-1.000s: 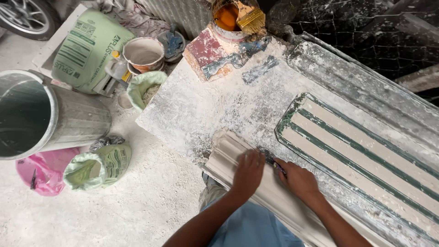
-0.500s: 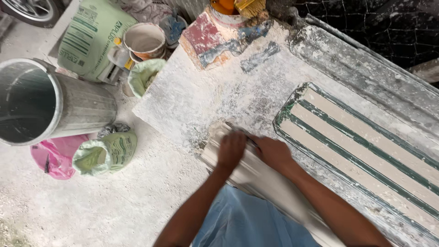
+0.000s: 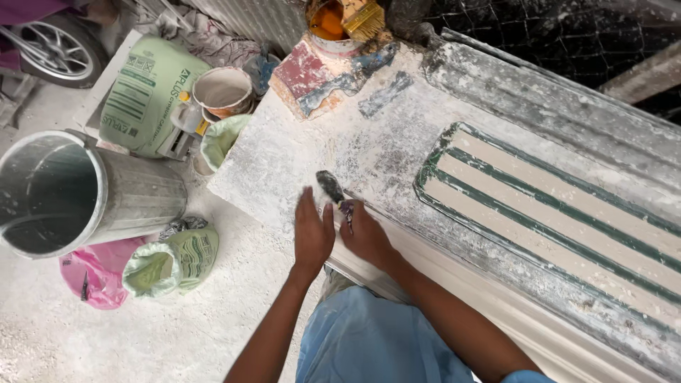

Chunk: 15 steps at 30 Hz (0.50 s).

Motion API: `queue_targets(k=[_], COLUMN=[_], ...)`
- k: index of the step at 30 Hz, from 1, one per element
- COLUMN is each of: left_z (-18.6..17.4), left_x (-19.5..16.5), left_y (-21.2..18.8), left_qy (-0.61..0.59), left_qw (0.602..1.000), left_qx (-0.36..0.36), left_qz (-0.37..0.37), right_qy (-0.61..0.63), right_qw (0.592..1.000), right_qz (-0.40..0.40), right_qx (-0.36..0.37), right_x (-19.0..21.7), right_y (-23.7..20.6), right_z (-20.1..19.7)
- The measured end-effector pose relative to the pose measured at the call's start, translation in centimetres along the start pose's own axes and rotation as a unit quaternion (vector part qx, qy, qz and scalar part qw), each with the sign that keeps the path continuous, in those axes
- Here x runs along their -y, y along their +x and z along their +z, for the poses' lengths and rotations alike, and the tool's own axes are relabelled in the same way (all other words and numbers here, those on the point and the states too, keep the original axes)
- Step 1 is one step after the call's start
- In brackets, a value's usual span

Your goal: The person uses a small metal tool to smooth and scrape plaster on a long, grooved decorative molding. The person repeatedly runs the tool along the grooves and edges, removing excess material and refining the surface. The work is performed on a workbench in a workshop environment.

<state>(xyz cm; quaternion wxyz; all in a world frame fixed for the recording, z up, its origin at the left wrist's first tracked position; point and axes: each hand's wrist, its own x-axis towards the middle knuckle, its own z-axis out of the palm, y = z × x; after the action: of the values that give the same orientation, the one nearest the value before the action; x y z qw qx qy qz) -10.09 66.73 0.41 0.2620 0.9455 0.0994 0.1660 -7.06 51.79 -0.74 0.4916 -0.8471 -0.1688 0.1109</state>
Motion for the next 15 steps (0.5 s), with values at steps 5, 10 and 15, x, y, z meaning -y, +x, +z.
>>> queue_targets(k=[5,10,15], left_z=[0.7,1.3,0.6], left_x=[-4.1,-3.4,-1.4], left_y=[-7.6,-8.3,0.1], left_qy=[-0.438,-0.49,-0.028], left_qw=[0.823,0.781,0.931], left_qx=[0.195,0.238,0.356], left_qz=[-0.304,-0.305,0.079], right_qy=[0.085,0.032,0.002], right_qw=[0.987,0.999,0.898], right_qz=[-0.092,-0.02,0.374], right_qx=[0.097,-0.018,-0.231], right_x=[-0.2,-5.7,-12.2], right_y=[-7.1,-14.4,-23.4], right_z=[-1.6,-5.0,-10.9])
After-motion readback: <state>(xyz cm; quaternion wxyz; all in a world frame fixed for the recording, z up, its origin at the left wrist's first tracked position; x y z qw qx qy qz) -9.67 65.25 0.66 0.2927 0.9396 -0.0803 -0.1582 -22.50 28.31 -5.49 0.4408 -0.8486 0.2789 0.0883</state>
